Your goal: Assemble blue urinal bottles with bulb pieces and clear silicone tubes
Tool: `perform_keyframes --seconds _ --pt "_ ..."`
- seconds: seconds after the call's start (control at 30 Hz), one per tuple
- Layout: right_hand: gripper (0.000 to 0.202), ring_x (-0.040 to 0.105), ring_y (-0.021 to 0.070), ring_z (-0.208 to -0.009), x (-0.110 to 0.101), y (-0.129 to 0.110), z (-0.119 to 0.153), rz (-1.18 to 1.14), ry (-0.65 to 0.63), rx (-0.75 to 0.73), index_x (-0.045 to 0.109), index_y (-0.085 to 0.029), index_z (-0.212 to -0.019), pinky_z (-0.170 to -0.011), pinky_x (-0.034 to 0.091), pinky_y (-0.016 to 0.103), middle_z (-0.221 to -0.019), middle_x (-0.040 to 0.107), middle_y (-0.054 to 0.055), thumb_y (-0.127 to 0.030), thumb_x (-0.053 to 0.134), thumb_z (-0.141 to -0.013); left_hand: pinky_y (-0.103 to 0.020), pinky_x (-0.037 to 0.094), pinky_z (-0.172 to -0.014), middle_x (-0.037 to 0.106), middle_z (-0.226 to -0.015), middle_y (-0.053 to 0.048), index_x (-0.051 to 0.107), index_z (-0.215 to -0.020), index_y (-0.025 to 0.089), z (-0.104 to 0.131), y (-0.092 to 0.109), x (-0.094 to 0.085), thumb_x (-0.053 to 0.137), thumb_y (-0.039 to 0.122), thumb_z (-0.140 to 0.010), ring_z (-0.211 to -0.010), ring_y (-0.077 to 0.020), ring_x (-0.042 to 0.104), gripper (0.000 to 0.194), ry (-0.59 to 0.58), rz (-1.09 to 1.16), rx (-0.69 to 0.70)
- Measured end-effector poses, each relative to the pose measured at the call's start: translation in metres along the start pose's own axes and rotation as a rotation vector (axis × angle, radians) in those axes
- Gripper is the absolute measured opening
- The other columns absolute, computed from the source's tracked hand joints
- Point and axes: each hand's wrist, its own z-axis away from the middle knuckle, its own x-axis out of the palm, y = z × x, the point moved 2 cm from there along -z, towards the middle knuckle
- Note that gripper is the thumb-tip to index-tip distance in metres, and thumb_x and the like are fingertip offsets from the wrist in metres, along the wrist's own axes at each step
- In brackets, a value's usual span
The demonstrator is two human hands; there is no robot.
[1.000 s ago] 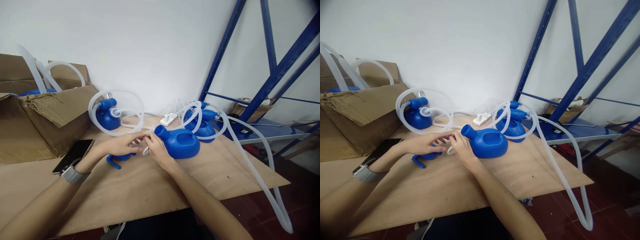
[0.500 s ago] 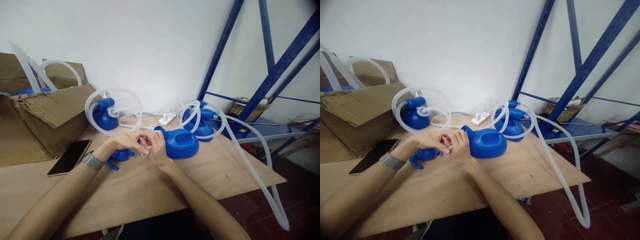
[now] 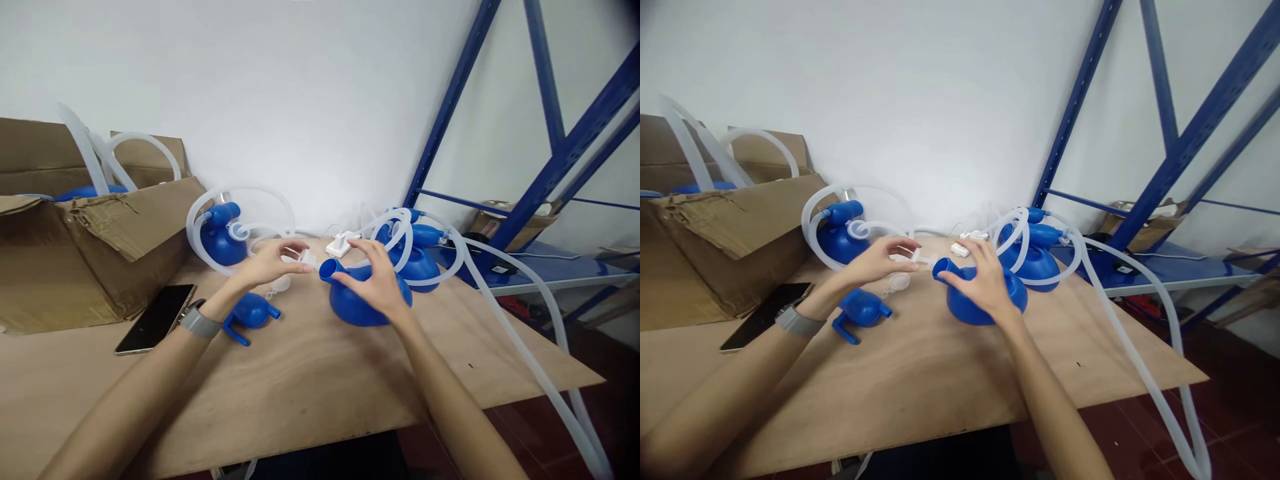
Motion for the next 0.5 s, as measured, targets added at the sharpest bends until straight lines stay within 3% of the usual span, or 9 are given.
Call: perform_keyframes --seconds 0.03,0.13,0.17,0.27,0.37,0.5 --pt "0.067 0.056 0.0326 -0.127 -0.007 0.011 -0.003 0.016 -0.076 0.039 0.058 -0.027 -0.138 -0.111 0.042 0.051 -0.132 0.062 0.011 -0.054 0.077 -0.081 -0.043 0.055 -0.093 0.072 -0.118 -0.012 0.07 -0.114 0.017 0.0 -0.002 0.007 0.087 0.044 -0.068 -0.106 -0.0281 0.067 0.056 0.002 -0.031 0.039" --pt "0.075 0.062 0.0329 -0.122 -0.015 0.038 -0.007 -0.001 -0.543 0.094 0.059 -0.03 -0.141 -0.105 0.049 0.048 -0.132 0.067 0.008 -0.057 0.081 -0.074 -0.04 0.057 -0.09 0.071 -0.122 -0.012 0.07 -0.116 0.019 0.001 -0.005 0.029 0.087 0.044 -0.07 -0.109 -0.0282 0.066 0.055 -0.066 -0.047 0.134" --pt "0.073 0.063 0.0338 -0.12 -0.014 0.043 -0.008 0.028 -0.621 0.095 0.062 -0.031 -0.139 -0.104 0.049 0.048 -0.13 0.069 0.008 -0.058 0.081 -0.074 -0.039 0.057 -0.089 0.071 -0.123 -0.012 0.07 -0.117 0.019 0.001 -0.005 0.035 0.086 0.043 -0.071 -0.11 -0.0281 0.066 0.054 -0.078 -0.039 0.151" --pt "0.062 0.065 0.0364 -0.117 -0.005 0.041 -0.008 0.121 -0.622 0.086 0.07 -0.03 -0.129 -0.102 0.05 0.05 -0.126 0.072 0.009 -0.062 0.077 -0.077 -0.039 0.058 -0.09 0.07 -0.123 -0.012 0.07 -0.118 0.019 0.003 -0.003 0.04 0.086 0.042 -0.073 -0.112 -0.028 0.066 0.053 -0.029 -0.035 0.165" --pt "0.062 0.064 0.0381 -0.119 0.009 0.027 -0.006 0.149 -0.574 0.062 0.074 -0.029 -0.124 -0.099 0.05 0.051 -0.131 0.07 0.008 -0.067 0.076 -0.075 -0.041 0.057 -0.093 0.07 -0.123 -0.012 0.071 -0.117 0.019 0.003 -0.002 0.032 0.086 0.044 -0.073 -0.114 -0.0283 0.065 0.053 0.02 -0.079 0.161" --pt "0.059 0.064 0.0365 -0.12 0.017 0.018 -0.006 0.139 -0.526 0.048 0.076 -0.031 -0.12 -0.099 0.05 0.048 -0.129 0.072 0.006 -0.066 0.078 -0.073 -0.041 0.058 -0.089 0.072 -0.12 -0.013 0.072 -0.116 0.017 0.002 -0.002 0.019 0.087 0.05 -0.07 -0.105 -0.0283 0.067 0.059 -0.034 -0.151 0.115"
